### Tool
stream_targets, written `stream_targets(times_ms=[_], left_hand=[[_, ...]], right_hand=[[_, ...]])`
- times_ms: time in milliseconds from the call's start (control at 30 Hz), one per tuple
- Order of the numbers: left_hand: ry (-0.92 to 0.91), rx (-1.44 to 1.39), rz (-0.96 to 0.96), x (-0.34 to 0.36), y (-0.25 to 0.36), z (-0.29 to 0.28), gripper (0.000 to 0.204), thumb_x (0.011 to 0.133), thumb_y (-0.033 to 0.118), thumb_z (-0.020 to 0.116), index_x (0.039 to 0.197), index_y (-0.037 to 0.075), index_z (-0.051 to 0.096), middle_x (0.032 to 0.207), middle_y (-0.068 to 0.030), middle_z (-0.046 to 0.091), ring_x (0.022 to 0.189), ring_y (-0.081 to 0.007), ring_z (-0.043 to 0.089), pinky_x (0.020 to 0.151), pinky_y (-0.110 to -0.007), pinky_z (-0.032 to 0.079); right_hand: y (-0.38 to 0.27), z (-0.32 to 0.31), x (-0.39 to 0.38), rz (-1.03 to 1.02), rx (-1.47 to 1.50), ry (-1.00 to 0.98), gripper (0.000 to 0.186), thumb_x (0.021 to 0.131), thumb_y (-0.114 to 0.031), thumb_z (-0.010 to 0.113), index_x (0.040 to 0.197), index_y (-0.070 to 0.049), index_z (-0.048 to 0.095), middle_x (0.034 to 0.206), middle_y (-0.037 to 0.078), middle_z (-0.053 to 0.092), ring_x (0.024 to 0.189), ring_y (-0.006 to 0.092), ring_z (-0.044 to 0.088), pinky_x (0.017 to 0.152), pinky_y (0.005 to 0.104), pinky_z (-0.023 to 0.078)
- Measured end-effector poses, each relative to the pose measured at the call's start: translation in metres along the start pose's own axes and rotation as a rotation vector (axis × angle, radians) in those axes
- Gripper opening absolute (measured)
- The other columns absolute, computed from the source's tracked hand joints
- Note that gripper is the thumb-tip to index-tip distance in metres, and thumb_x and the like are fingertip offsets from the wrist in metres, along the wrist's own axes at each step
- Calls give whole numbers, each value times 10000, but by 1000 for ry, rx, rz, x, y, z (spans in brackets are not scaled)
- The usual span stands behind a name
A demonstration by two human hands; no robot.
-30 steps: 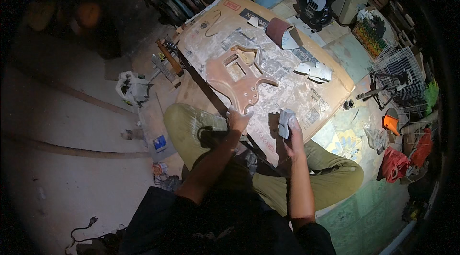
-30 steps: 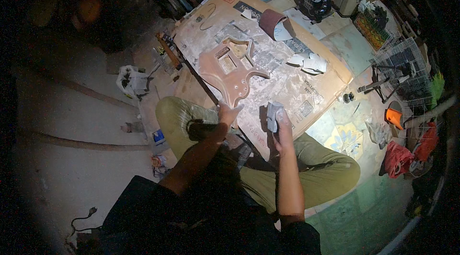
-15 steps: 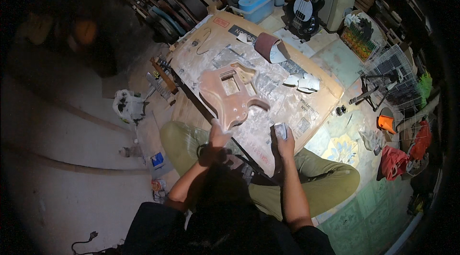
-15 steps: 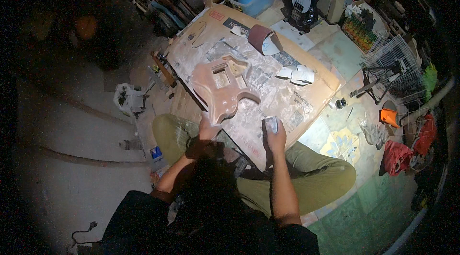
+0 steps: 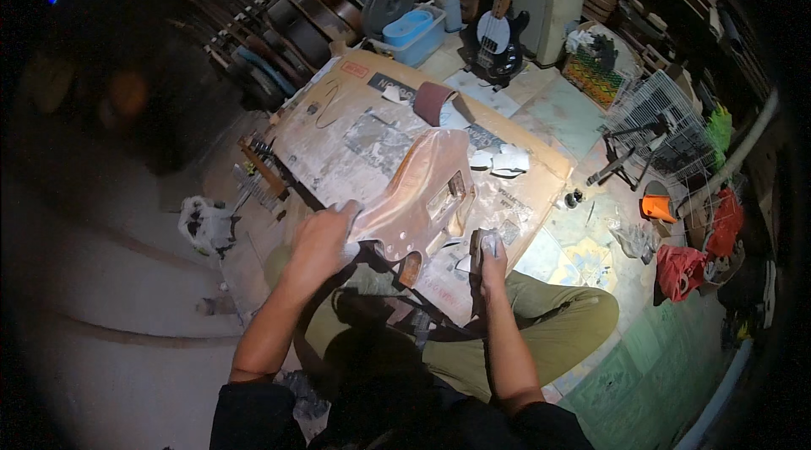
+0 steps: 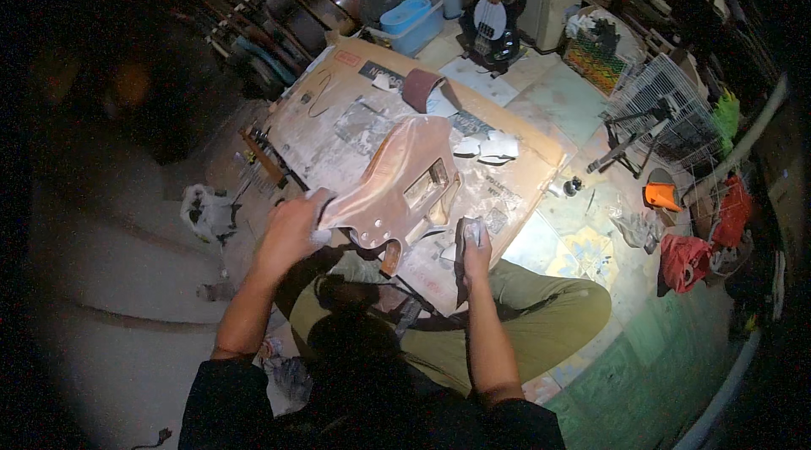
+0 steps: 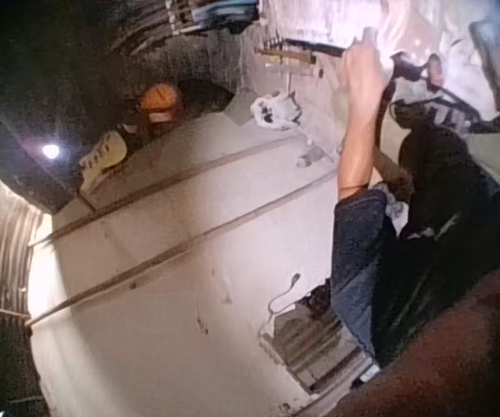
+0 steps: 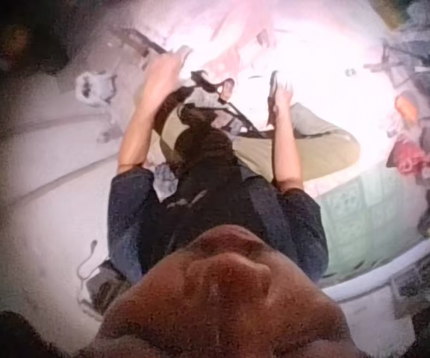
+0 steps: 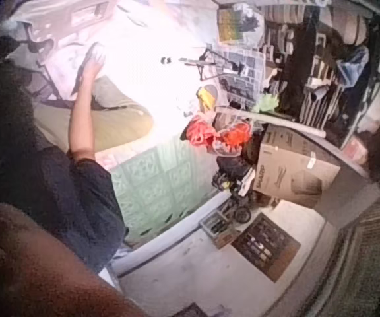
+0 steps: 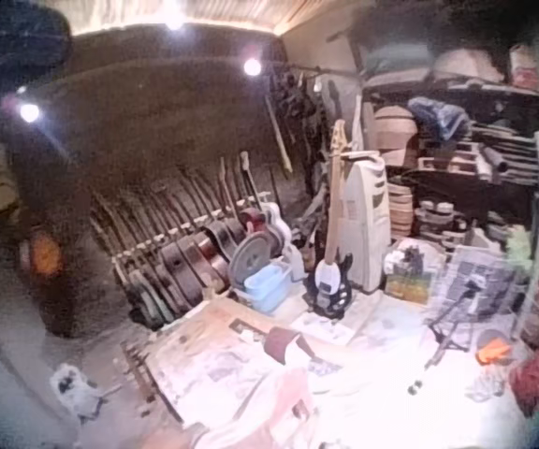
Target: The person sands the sides and edges of a wooden electric guitar body using a piece of sandpaper held by hand.
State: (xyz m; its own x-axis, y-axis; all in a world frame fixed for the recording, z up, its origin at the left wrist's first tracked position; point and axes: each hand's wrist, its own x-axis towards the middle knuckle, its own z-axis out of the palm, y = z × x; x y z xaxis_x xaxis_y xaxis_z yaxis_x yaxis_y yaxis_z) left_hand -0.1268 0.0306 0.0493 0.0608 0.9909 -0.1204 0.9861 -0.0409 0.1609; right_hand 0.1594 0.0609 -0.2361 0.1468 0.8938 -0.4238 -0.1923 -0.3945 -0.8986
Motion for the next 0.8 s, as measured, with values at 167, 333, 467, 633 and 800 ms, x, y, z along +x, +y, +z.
stream_targets(times_ms=[167,333,467,633,800], left_hand=[[90,-4,-50,6,16,-12,534,715,66,749,1226,114,602,843,-257,651,872,-464,648,779,-524,502],[105,-90,109,-7,20,-21,428,734,73,636,1161,71,659,1042,-226,656,1014,-446,609,837,-507,509],[153,-216,325,-13,50,-40,442,731,106,631,1164,24,667,1067,-232,647,1002,-435,605,839,-485,507],[262,-430,344,-20,41,-24,426,737,142,670,1139,3,678,1074,-233,652,971,-429,617,842,-453,517],[337,-646,294,-26,38,-6,429,734,145,722,1138,8,677,1078,-220,666,984,-408,648,838,-434,528]], right_hand=[[6,-15,13,143,248,-21,375,1025,-235,573,1372,-94,547,995,51,663,717,131,618,589,303,537],[-44,-18,-7,260,516,-90,351,1029,-336,566,1298,-110,574,991,60,663,776,172,654,614,334,564],[-112,-27,-35,107,460,14,365,1031,-320,560,1312,-87,571,1003,52,662,853,154,660,633,308,568],[-154,-28,-45,-152,270,-17,367,1006,-208,579,1327,-31,573,1061,55,651,888,123,638,718,275,564],[-171,-32,-38,-536,-229,125,520,985,-180,632,1473,-61,496,1189,98,641,958,148,656,693,273,588]])
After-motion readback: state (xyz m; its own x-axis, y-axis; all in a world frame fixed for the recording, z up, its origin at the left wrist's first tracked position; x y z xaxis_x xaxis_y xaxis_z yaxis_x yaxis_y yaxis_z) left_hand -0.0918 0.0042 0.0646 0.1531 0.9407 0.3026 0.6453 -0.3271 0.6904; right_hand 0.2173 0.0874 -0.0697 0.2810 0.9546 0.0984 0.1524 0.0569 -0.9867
